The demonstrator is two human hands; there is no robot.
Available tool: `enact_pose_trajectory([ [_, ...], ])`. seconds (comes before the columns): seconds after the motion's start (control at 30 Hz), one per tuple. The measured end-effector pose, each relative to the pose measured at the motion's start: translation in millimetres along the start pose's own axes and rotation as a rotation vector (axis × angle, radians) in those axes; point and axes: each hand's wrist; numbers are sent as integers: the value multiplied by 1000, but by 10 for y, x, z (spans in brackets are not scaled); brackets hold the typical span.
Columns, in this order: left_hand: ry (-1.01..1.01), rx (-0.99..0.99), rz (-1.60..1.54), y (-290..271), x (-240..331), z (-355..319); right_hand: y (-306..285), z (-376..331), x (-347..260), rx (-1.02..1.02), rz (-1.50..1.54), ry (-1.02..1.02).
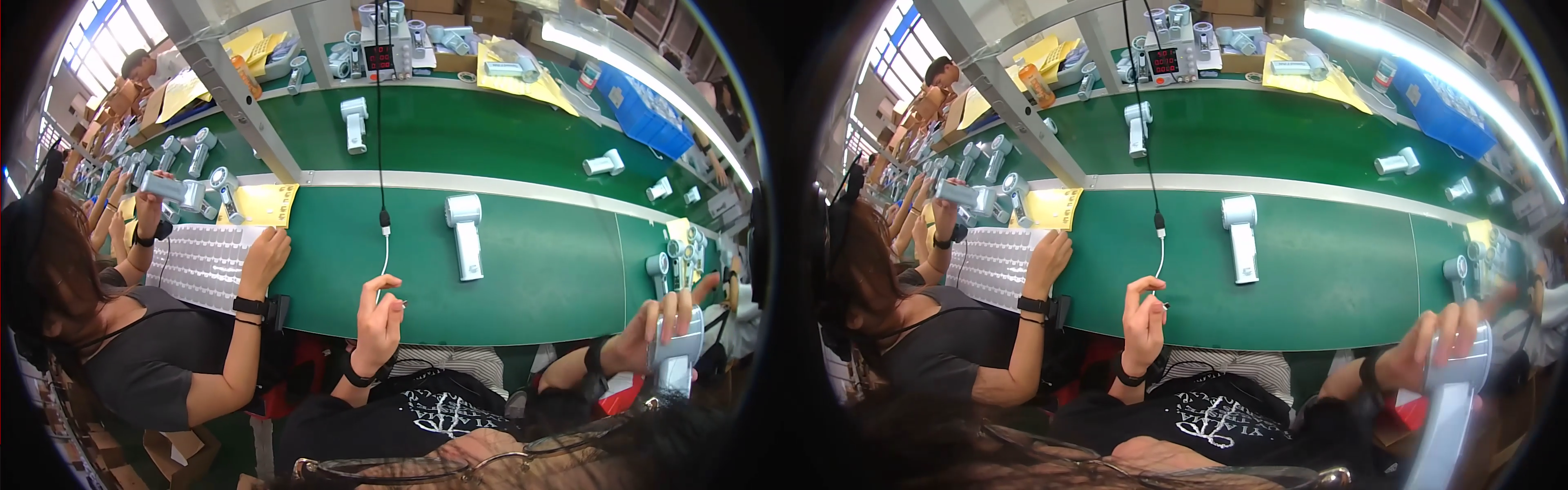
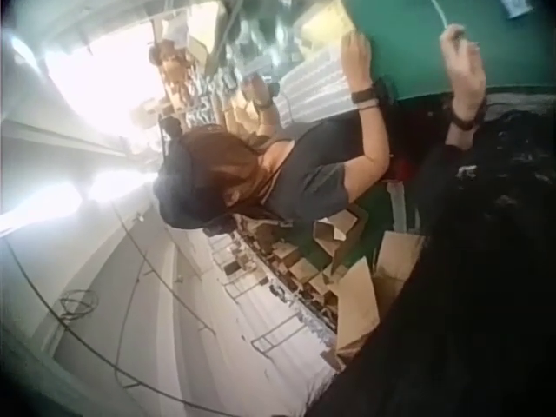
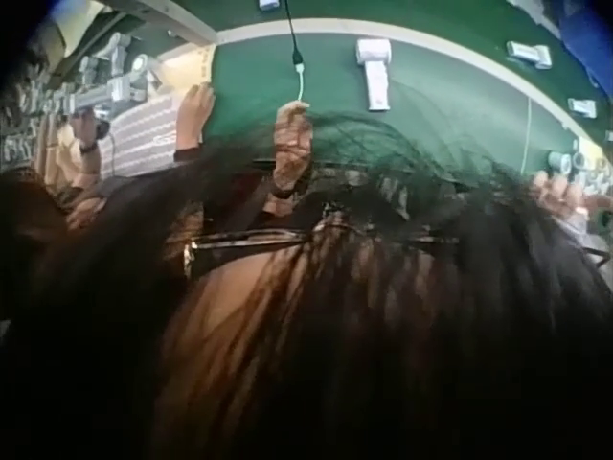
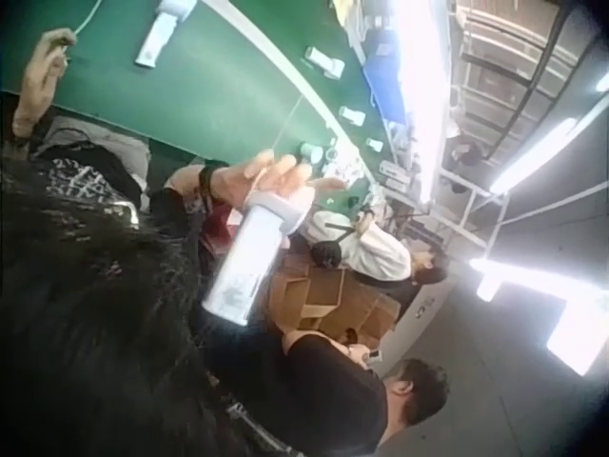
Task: The person picks up a handheld fan, plugs a cable into it, and presses its buttons before setting it down and repeating the process with another fan.
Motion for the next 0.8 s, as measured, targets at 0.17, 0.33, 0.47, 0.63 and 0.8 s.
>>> enact_pose_trajectory([
  [0.17, 56, 8, 61, 38, -7, 25, -170, -107, -73, 14, -228, -117],
  [0.33, 47, -86, 117, 35, -29, 86, 12, 67, 24, -122, 119, -11],
  [0.47, 105, -156, 184, -7, 55, 69, -385, -18, -34, -136, -440, -141],
  [0.63, 118, -173, 136, 42, -15, 200, -349, 181, 527, 90, -298, 86],
  [0.8, 109, -201, 118, -54, 10, 217, -1440, 556, 1828, 108, -1443, 362],
])
Point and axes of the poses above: each hand's wrist, its own z-axis towards the middle knuckle, its own y-axis out of the palm, x = y × z, and after that the axes turned 5 degrees about -z, right-handed
